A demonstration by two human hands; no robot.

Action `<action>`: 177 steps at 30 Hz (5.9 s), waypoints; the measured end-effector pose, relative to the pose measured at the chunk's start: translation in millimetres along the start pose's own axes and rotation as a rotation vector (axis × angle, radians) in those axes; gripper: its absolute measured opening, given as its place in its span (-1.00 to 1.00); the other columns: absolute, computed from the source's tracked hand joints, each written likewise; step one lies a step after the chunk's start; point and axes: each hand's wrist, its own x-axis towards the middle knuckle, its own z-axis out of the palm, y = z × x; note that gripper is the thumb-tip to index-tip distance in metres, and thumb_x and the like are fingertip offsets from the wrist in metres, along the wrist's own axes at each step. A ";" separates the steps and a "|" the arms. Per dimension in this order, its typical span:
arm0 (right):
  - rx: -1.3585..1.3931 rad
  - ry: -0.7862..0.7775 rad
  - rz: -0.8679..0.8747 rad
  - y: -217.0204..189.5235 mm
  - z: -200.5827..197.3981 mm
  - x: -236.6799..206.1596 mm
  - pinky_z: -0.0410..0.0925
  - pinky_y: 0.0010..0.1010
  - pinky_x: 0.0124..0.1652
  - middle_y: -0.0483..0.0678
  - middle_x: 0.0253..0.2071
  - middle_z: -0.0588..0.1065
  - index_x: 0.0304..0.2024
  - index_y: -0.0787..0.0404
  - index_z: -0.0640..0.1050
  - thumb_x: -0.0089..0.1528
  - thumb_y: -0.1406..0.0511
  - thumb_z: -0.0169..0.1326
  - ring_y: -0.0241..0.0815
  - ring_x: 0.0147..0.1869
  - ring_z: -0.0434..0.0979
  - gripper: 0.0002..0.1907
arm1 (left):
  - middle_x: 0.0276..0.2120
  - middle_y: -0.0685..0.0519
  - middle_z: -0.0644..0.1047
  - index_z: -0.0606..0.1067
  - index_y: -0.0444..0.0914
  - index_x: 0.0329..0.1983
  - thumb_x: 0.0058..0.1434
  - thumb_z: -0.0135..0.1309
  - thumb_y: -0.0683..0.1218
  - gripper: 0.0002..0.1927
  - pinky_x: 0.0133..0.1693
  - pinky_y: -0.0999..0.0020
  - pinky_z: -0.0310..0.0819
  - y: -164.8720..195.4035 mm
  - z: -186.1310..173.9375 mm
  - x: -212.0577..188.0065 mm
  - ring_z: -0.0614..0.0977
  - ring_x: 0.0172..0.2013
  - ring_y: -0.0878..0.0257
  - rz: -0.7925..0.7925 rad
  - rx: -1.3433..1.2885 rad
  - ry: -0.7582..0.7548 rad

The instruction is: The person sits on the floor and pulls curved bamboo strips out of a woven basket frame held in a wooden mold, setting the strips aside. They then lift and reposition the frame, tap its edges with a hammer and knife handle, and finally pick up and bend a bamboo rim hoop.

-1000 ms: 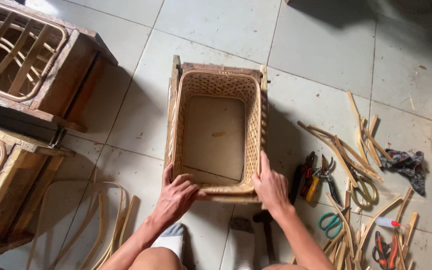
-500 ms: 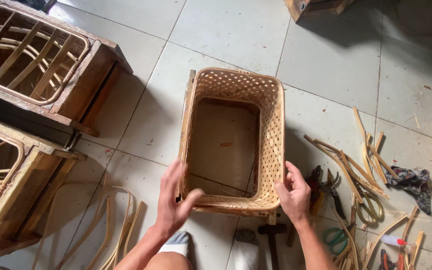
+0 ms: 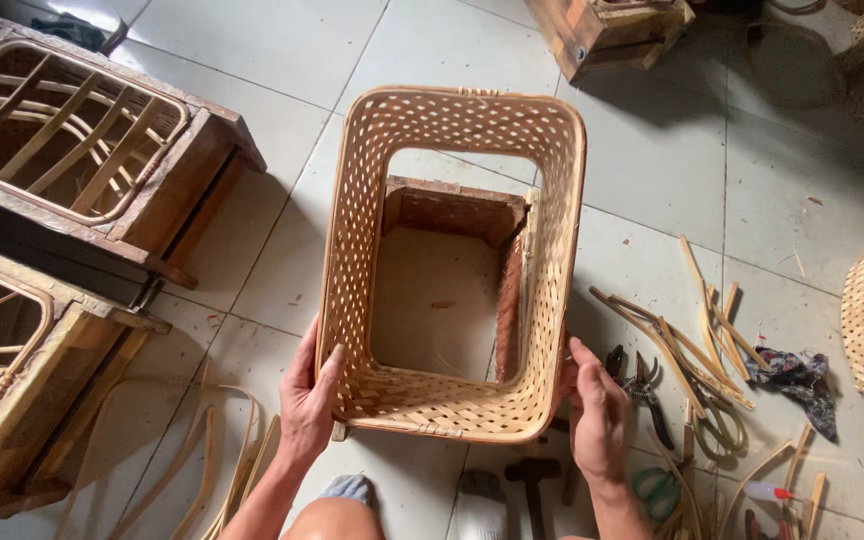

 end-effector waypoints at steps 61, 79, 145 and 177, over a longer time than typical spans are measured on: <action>0.170 0.088 0.470 148.3 51.3 -58.9 0.42 -0.51 -0.38 -0.02 -0.56 0.52 0.12 0.33 0.62 0.38 0.37 0.02 -0.32 -0.50 0.49 -0.69 | 0.45 -0.29 0.20 0.19 -0.28 0.51 0.37 -0.08 0.37 -0.15 0.21 -0.05 0.19 -148.1 5.3 355.1 0.26 0.34 -0.15 -0.573 -0.096 0.213; -0.175 -0.217 0.359 122.9 1.8 -50.0 0.35 -0.30 0.15 0.13 0.19 0.52 0.37 0.29 0.39 0.27 0.25 0.14 -0.10 0.22 0.54 -0.38 | 0.38 -0.12 0.41 0.14 -0.15 0.55 0.30 -0.15 0.11 -0.26 0.30 -0.05 0.29 -75.1 -99.0 13.6 0.43 0.34 -0.01 -0.351 0.711 -0.233; 0.089 -0.426 0.497 142.5 45.7 23.8 0.39 -0.25 0.13 0.28 0.20 0.53 0.48 0.39 0.21 0.16 0.02 0.21 -0.05 0.19 0.57 -0.02 | 0.45 -0.29 0.22 -0.02 -0.32 0.56 0.21 0.26 0.13 0.03 0.40 0.14 0.09 -138.5 -7.3 105.3 0.25 0.45 -0.05 -0.118 0.375 -0.283; -0.119 -0.265 0.301 180.6 90.7 95.9 0.12 -0.17 0.33 0.46 0.39 0.21 0.44 0.59 0.05 0.22 0.24 0.29 0.19 0.45 0.24 -0.03 | -0.43 0.03 0.58 0.57 -0.21 -0.44 0.01 0.19 0.54 -0.29 0.20 0.05 0.12 -116.6 77.0 333.9 0.58 -0.22 0.12 0.413 1.487 -0.651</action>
